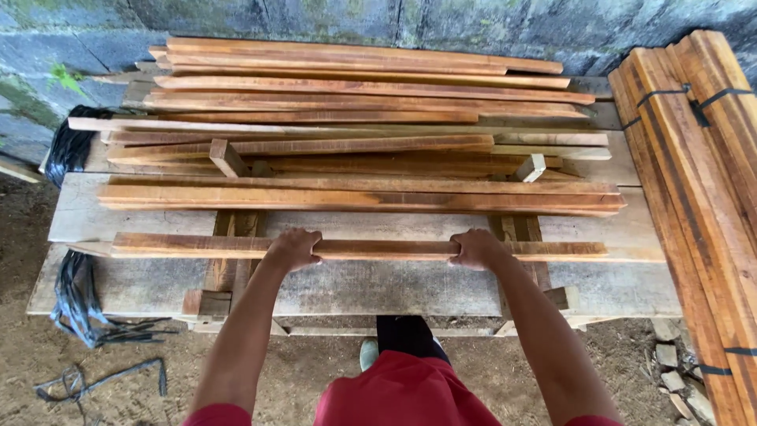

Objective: Organize wood planks on a workbench and secure them together into a bundle using plastic straps.

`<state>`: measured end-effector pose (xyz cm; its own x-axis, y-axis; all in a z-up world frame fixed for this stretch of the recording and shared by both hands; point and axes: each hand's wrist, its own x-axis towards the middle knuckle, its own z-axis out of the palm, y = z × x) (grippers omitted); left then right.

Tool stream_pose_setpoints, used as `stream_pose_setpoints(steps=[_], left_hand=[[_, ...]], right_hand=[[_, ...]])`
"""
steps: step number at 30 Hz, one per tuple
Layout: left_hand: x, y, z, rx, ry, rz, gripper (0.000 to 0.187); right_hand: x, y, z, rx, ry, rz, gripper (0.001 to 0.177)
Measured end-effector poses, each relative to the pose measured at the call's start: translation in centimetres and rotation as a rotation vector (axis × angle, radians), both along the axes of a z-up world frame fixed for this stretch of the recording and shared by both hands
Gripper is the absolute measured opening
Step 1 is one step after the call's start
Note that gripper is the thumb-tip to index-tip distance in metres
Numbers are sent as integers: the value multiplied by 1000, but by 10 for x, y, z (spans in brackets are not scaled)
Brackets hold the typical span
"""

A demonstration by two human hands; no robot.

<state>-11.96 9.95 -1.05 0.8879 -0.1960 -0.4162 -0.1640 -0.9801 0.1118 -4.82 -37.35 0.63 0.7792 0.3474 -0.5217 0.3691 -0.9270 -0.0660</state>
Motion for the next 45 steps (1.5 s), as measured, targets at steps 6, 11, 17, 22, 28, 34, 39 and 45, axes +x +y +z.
stream_pose_setpoints(steps=[6,11,17,22,28,34,39,45], left_hand=[[-16,8,3,-70,-133,-62,44],[-35,13,6,-56,-689,-333,65],[-78,40,-25,47,-934,-334,43],[-69,41,-21,26,-989,-323,35],[-54,38,-18,83,-962,-250,38],[-14,38,-18,120,-1007,-244,36],[7,45,-36,124,-991,-191,29],[20,54,-92,99,-930,-103,26]], right_hand=[[-21,-8,21,265,-264,165,62],[-22,-27,-21,482,-819,419,56],[-55,-35,-16,463,-1108,478,32],[-44,-27,-14,470,-1206,501,22],[-36,-9,12,433,-1239,473,19],[-6,6,12,415,-1245,393,22],[11,5,3,396,-1235,367,31],[15,7,1,391,-1170,294,34]])
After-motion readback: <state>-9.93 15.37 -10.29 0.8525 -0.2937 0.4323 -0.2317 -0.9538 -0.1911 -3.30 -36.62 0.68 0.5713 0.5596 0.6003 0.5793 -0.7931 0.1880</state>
